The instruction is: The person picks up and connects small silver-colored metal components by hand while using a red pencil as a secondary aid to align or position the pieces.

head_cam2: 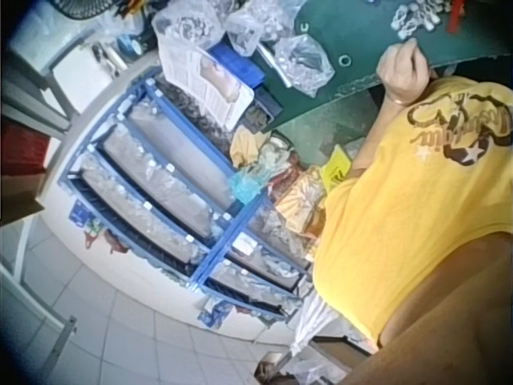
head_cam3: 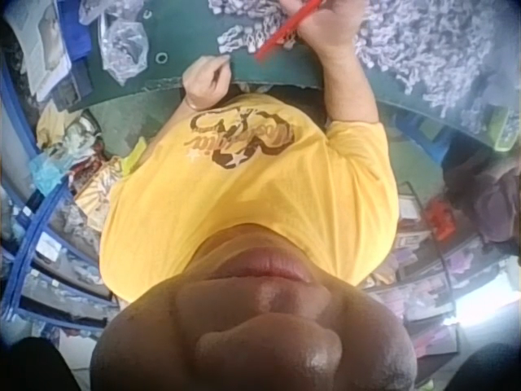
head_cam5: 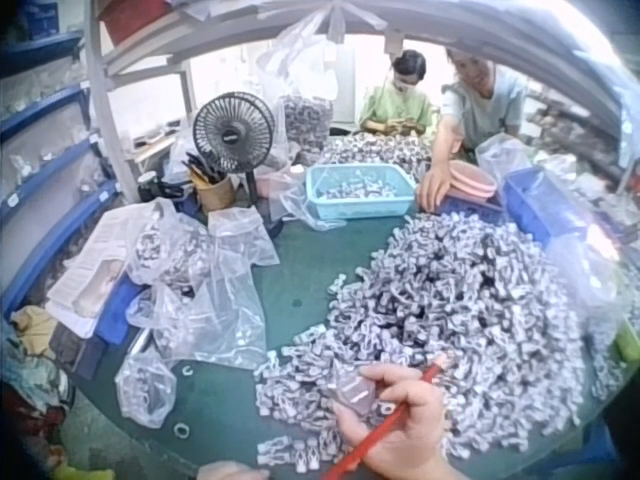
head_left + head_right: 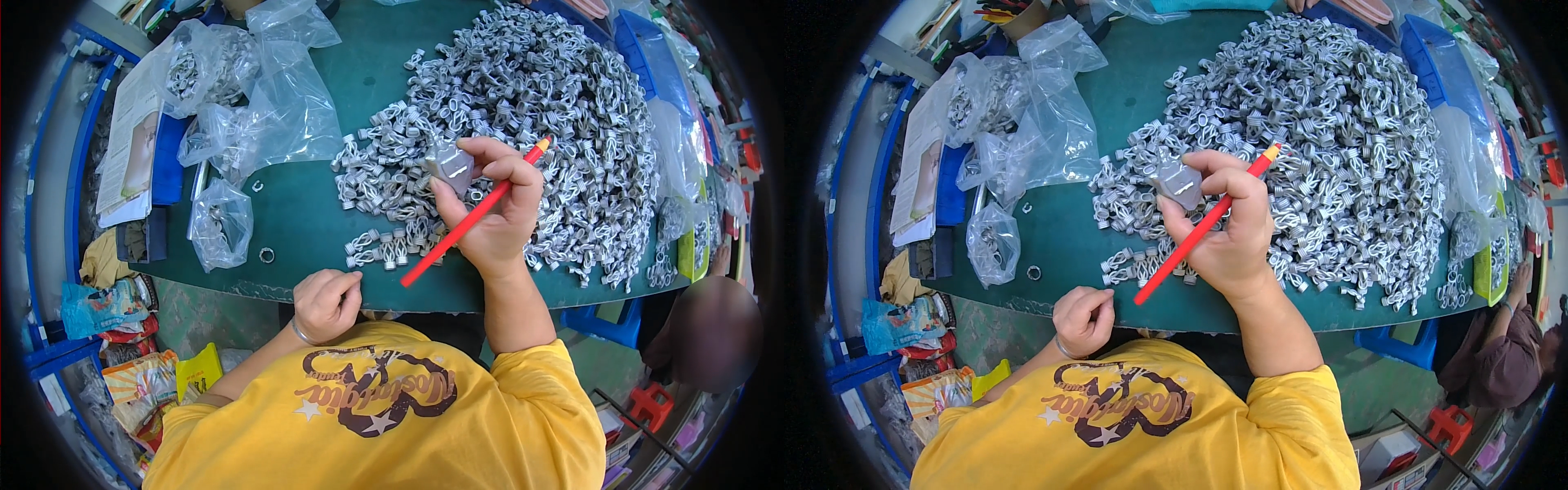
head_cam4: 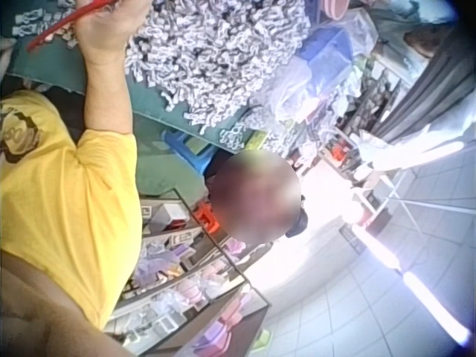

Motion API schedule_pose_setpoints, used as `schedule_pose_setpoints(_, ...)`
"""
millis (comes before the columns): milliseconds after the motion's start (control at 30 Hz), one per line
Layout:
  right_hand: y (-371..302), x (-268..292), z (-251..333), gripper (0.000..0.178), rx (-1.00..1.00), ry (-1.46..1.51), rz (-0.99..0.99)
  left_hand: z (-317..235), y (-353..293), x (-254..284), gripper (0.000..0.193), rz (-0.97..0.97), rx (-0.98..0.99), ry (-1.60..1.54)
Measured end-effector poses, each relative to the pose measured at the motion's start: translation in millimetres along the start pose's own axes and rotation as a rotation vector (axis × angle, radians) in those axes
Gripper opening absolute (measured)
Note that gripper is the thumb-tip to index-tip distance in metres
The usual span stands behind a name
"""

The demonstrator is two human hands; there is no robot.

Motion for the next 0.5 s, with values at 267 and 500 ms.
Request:
schedule_pose_setpoints(267, -2, 0, 1, 0.048, -0.015, -0.067, -0.004, -5, 8, 2, 0.020, -0.019, 0.002, -0.001)
schedule_pose_setpoints(500, 7, 9, 4, 0.029, -0.698, 0.796, 0.024, -7, 10, 2, 0.018, -0.026, -0.005, 0.006)
Point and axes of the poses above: each hand's wrist, its own y-axis towards the middle knuckle, its own x-axis out of the back of the hand, z = x × y, the point moved 1 cm from there along y, towards the middle knuckle, and after that the axes turned 11 degrees about -y, right-handed, at the moved point
